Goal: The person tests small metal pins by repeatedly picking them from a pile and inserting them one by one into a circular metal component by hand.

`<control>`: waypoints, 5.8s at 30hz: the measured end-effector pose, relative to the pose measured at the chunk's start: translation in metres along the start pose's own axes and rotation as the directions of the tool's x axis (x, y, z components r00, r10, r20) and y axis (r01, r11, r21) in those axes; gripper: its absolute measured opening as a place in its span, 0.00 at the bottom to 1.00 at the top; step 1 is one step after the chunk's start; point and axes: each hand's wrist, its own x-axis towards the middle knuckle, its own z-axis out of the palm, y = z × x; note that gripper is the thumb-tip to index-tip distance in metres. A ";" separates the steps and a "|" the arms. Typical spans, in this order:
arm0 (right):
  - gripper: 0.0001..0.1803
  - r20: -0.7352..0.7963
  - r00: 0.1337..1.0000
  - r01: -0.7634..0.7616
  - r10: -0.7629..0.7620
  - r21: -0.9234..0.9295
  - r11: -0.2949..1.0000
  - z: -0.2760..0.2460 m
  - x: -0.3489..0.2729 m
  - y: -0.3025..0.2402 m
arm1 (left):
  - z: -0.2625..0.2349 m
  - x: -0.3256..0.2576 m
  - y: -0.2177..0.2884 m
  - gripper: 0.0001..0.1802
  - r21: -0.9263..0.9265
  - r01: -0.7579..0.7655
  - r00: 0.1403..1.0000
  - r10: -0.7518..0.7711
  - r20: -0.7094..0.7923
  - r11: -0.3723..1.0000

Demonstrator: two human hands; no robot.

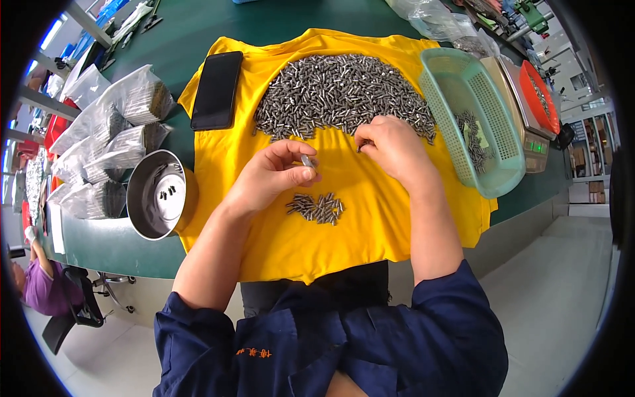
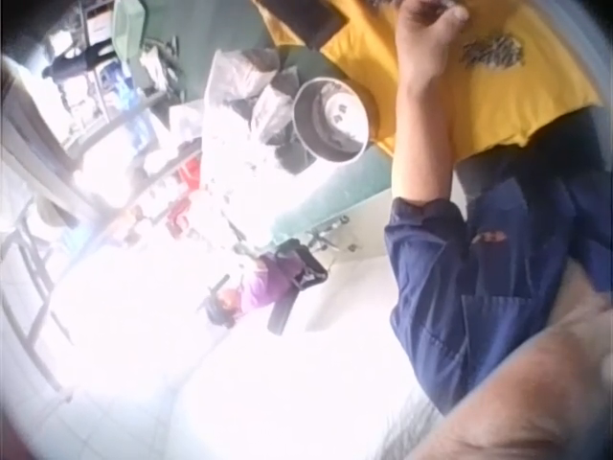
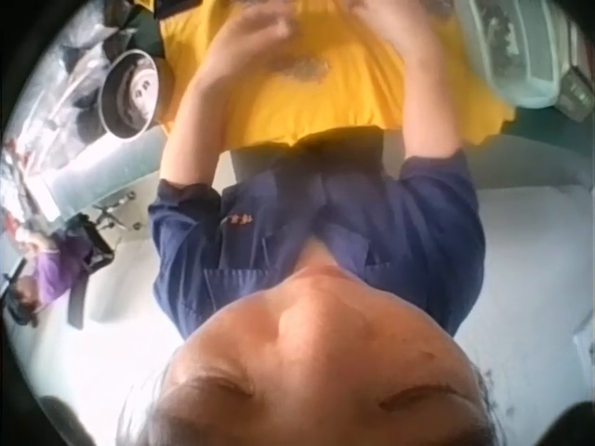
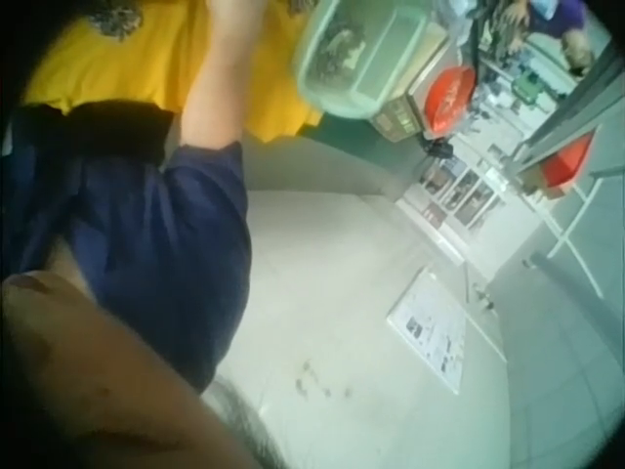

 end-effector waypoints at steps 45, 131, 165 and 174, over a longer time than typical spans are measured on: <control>0.04 -0.274 0.962 0.175 0.007 0.632 0.755 0.014 0.004 -0.049 | 0.002 0.001 -0.002 0.17 -0.287 0.002 0.999 -0.013 -0.039 0.958; 0.08 -0.005 0.997 0.066 -0.080 0.614 0.786 -0.008 -0.007 -0.045 | 0.006 -0.008 0.003 0.18 0.065 0.083 0.996 -0.084 0.005 0.994; 0.03 -0.116 0.992 0.078 -0.050 0.248 0.966 0.000 0.005 -0.015 | 0.002 0.002 0.003 0.18 0.002 -0.041 0.999 0.041 0.005 0.999; 0.06 0.059 0.994 -0.099 0.093 0.848 0.520 0.012 0.004 -0.032 | 0.007 0.002 0.003 0.20 -0.056 0.001 1.000 -0.002 -0.025 0.998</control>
